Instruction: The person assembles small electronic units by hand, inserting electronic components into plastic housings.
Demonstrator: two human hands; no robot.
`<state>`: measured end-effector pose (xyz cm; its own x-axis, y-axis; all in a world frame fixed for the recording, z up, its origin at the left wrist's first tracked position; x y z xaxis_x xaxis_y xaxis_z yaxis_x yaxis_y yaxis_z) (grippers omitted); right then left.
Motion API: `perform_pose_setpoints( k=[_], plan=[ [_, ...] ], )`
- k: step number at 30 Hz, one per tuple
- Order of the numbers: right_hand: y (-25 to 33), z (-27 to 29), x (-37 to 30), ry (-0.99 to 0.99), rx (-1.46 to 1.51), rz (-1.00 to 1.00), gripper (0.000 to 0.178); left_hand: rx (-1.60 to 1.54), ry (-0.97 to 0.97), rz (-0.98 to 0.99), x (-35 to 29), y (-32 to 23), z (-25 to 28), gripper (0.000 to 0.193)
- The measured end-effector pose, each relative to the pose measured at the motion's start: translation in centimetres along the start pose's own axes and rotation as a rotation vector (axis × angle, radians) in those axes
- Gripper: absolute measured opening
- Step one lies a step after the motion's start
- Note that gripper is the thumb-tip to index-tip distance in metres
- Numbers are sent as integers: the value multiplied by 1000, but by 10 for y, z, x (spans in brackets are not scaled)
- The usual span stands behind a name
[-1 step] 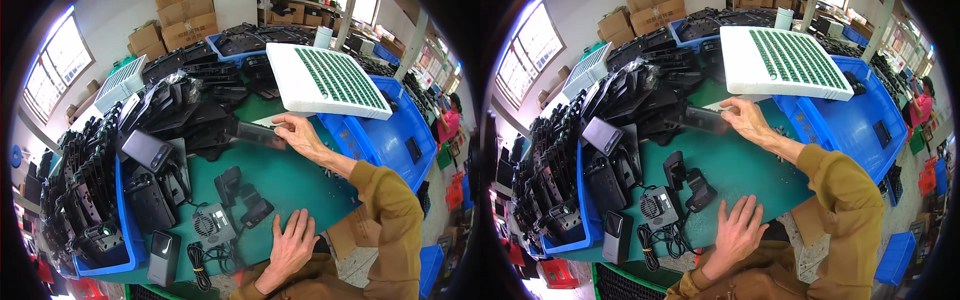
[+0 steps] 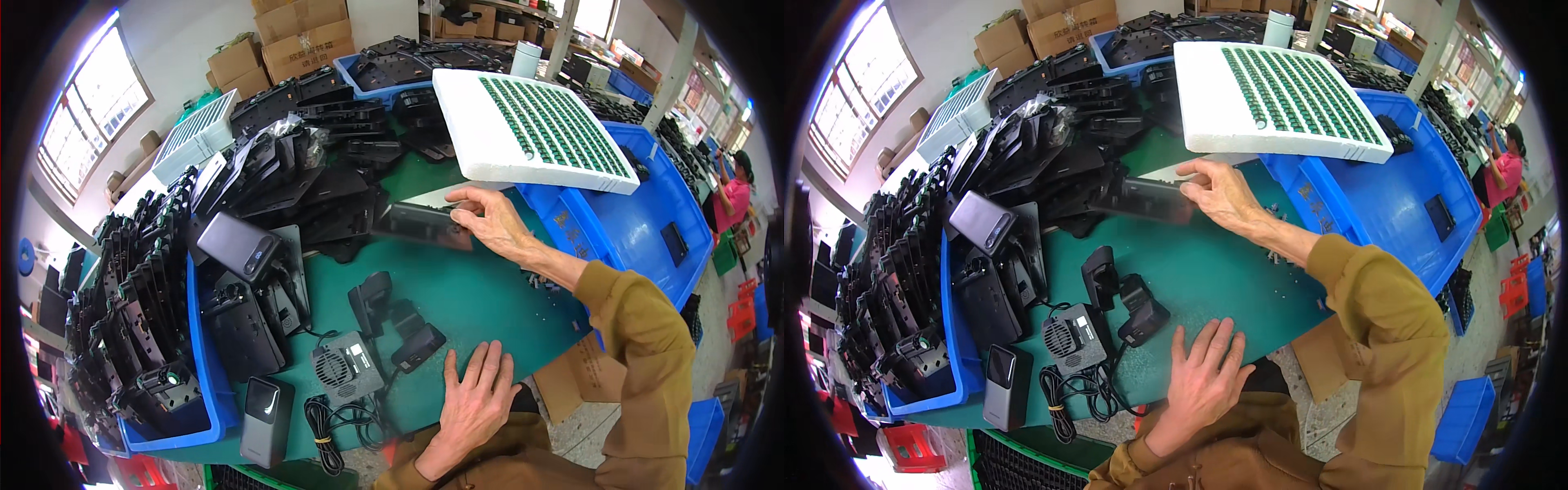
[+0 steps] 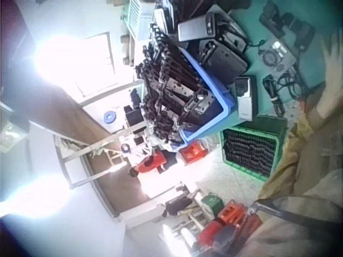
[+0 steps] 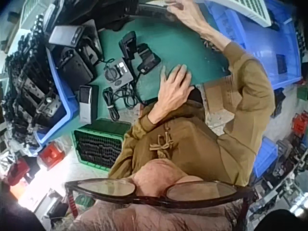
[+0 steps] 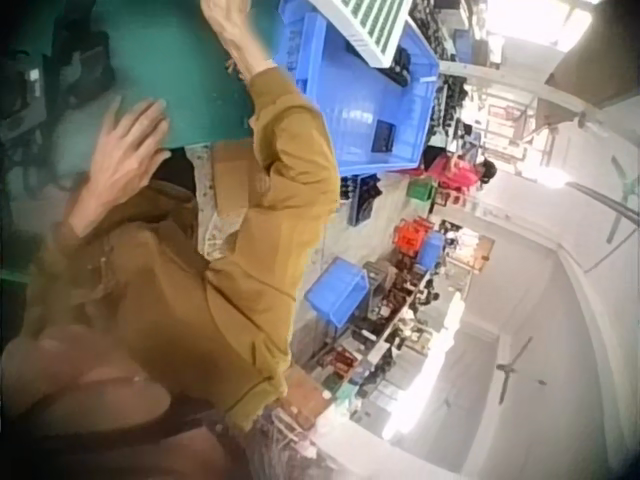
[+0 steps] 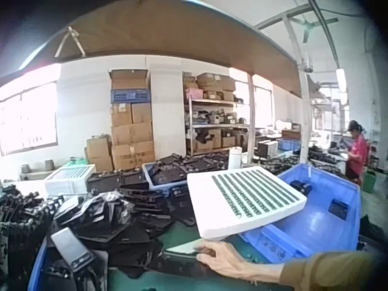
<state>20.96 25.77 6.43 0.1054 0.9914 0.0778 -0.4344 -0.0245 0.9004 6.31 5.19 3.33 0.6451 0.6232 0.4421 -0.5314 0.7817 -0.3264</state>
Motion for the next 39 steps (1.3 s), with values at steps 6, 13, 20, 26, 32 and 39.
perform_pose_setpoints(
  k=[6, 13, 20, 26, 32, 39],
  plan=[
    [4, 26, -18, 97, -220, 198, 37, -62, -53, -17, -1, 3, 5, 48],
    [11, 29, -49, 222, -415, 360, 35, -337, -423, -76, -20, 11, 31, 28],
    [3, 10, -69, 274, -420, 372, 30, -287, -328, 0, -12, 12, 31, 46],
    [4, -2, -85, 318, -475, 295, 29, -122, -113, 43, 2, 9, 18, 53],
    [6, 2, -92, 307, -550, 191, 28, -39, 2, 73, 2, 10, 3, 49],
    [-2, 61, -36, 129, -733, 55, 21, -16, 28, 71, 1, 10, 2, 47]
  ],
)
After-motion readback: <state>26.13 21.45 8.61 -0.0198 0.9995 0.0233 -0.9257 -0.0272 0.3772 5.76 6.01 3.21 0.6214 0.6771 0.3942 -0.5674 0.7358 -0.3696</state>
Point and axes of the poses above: each hand's wrist, its own x-axis towards the middle knuckle, its own z-axis out of the back of the hand, y = z × x, the point moved 9 cm from there along x, towards the middle knuckle, and after that the axes turned 5 degrees about x, right-handed, at the moved point
